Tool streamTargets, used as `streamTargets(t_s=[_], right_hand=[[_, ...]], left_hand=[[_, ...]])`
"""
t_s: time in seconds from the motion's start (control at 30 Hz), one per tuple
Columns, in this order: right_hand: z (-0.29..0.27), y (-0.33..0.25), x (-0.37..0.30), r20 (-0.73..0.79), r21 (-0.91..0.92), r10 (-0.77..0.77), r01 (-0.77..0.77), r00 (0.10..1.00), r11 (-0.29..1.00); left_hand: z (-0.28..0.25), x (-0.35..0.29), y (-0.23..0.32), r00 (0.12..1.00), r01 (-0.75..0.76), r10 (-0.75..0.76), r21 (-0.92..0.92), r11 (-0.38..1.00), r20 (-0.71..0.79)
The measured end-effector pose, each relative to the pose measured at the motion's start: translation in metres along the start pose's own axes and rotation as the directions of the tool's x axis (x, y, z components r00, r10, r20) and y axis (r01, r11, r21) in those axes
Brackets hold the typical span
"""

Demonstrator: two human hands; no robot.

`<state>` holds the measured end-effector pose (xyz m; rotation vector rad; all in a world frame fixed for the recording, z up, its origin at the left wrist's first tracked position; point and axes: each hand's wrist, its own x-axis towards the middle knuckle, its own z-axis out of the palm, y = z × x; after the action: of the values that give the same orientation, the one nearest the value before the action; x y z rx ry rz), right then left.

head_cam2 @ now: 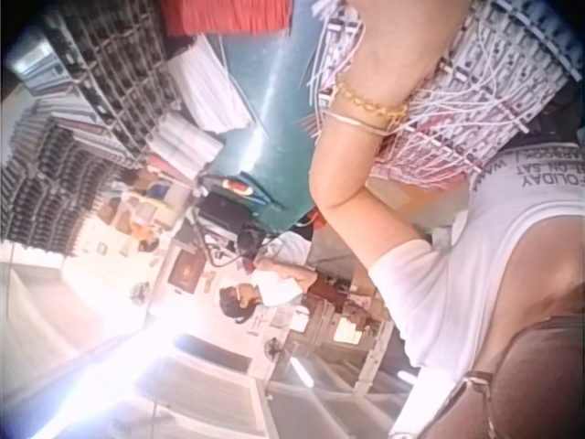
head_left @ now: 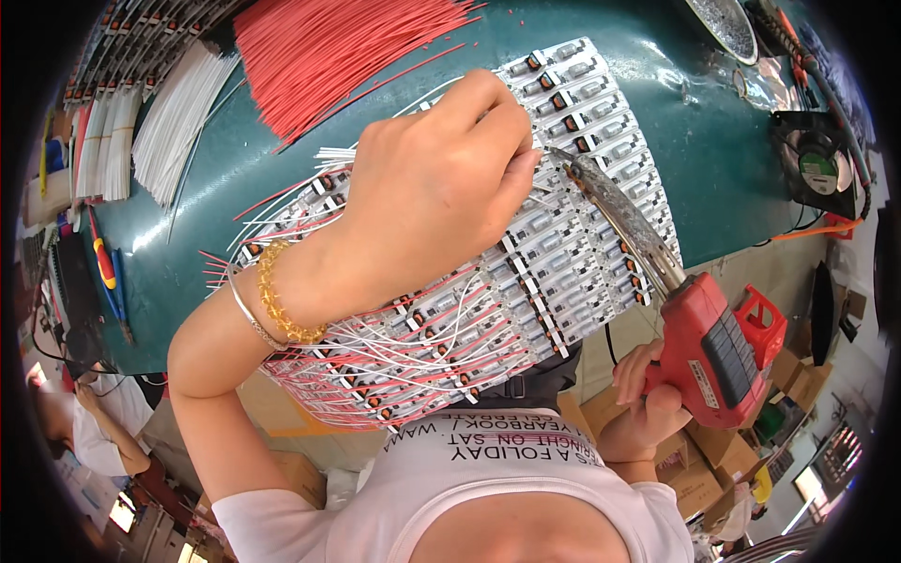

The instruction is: The person uses a soldering iron to attach red and white wires to a grid of electronic components on a workbench. They repeatedly pick up wires, position them against the component terminals, and apply the soldering iron to secure the connections.

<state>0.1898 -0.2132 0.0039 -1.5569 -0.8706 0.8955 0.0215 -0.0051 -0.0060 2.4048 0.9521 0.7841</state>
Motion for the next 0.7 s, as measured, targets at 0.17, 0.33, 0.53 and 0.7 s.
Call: streamTargets(t_s=[0.17, 0.33, 0.53, 0.7], right_hand=[[0.000, -0.005, -0.001, -0.032, 0.064, 0.021, -0.019, 0.999, 0.998], [-0.001, 0.001, -0.002, -0.028, 0.097, 0.003, 0.000, 1.000, 0.995], [0.002, 0.001, 0.000, -0.048, 0.100, -0.024, 0.029, 0.999, 0.995], [0.002, 0.001, -0.001, -0.084, 0.120, -0.030, 0.040, 0.996, 0.992]], left_hand=[[0.002, 0.000, -0.001, 1.000, -0.016, 0.017, 0.004, 1.000, -0.010], [0.001, 0.000, -0.001, 1.000, -0.026, 0.026, 0.005, 1.000, -0.012], [0.002, 0.001, -0.002, 0.998, -0.048, 0.048, 0.007, 0.999, -0.033], [-0.009, 0.001, 0.001, 0.994, -0.085, 0.088, -0.045, 0.995, 0.060]])
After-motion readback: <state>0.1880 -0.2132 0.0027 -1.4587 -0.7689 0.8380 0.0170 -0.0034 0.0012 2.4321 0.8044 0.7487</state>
